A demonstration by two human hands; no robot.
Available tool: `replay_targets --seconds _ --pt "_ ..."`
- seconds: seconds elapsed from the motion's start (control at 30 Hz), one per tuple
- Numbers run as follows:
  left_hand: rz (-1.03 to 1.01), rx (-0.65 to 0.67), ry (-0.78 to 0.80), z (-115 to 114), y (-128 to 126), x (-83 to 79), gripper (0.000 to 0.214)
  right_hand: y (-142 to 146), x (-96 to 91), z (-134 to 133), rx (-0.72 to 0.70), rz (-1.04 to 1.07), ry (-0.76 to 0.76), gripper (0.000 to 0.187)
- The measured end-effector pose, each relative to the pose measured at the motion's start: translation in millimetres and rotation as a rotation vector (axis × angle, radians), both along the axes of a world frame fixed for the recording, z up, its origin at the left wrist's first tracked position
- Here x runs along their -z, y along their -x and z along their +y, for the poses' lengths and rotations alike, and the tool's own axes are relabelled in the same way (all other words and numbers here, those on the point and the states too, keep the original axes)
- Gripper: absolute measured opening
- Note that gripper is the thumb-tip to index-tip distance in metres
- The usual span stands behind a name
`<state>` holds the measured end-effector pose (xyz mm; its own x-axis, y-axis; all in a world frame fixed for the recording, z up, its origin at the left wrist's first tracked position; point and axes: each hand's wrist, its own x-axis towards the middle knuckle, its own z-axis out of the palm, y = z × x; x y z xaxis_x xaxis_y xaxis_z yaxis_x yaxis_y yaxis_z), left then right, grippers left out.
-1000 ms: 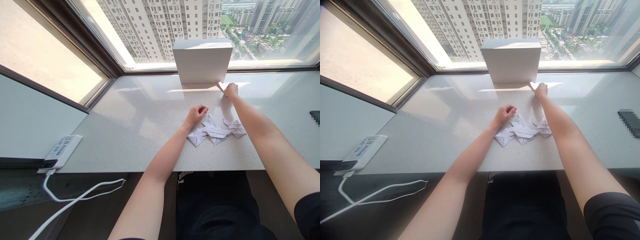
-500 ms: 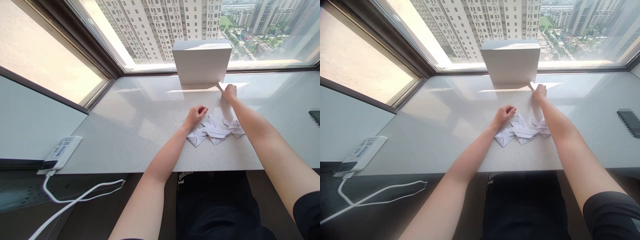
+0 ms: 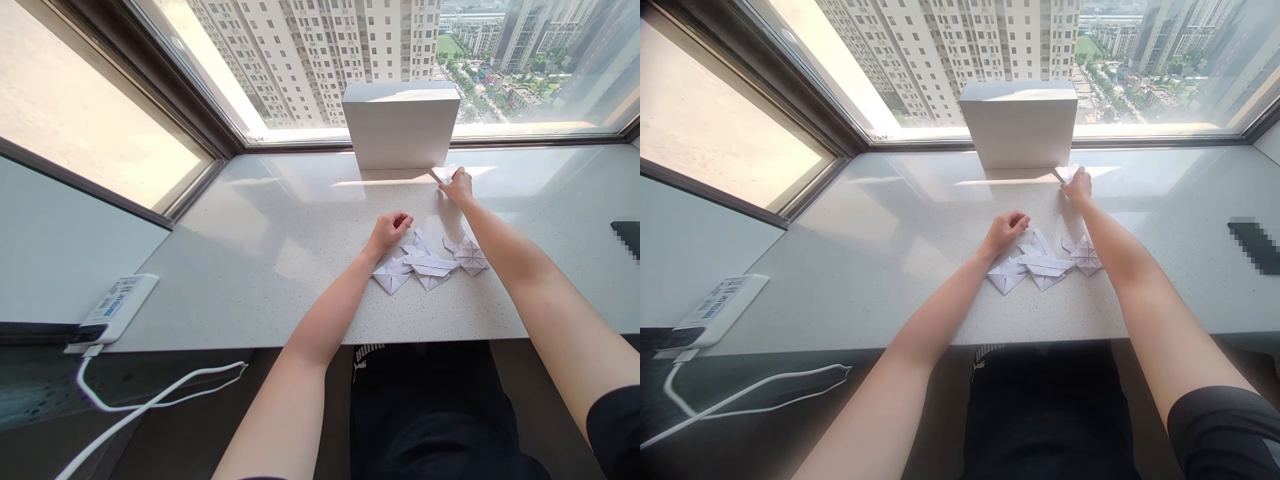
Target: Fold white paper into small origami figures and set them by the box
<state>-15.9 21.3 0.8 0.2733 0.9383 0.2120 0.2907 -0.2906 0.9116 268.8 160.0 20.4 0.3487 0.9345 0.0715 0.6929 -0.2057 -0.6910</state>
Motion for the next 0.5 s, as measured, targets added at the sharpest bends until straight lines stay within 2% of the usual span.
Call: replay_targets --seconds 0.1,0.23,0.37,0.5 --pt "0.007 -0.016 -0.001 -1 0 -1.4 0.041 -8 1.4 -25 -0.064 0.013 -0.036 0.046" --pt "0.024 -0.027 -0.006 -1 0 -2.6 0.036 -21 2.9 -77 -0.232 -0.016 -0.049 0.025" --pt "0.060 -0.022 -0.014 1 0 -4.9 0.030 -34 -1.9 -124 -0.356 0.018 -0.054 0.013" --pt "0.119 0.044 -0.030 -4 2 -11.3 0.021 -47 -11.9 -152 -0.428 -0.012 -0.013 0.012"
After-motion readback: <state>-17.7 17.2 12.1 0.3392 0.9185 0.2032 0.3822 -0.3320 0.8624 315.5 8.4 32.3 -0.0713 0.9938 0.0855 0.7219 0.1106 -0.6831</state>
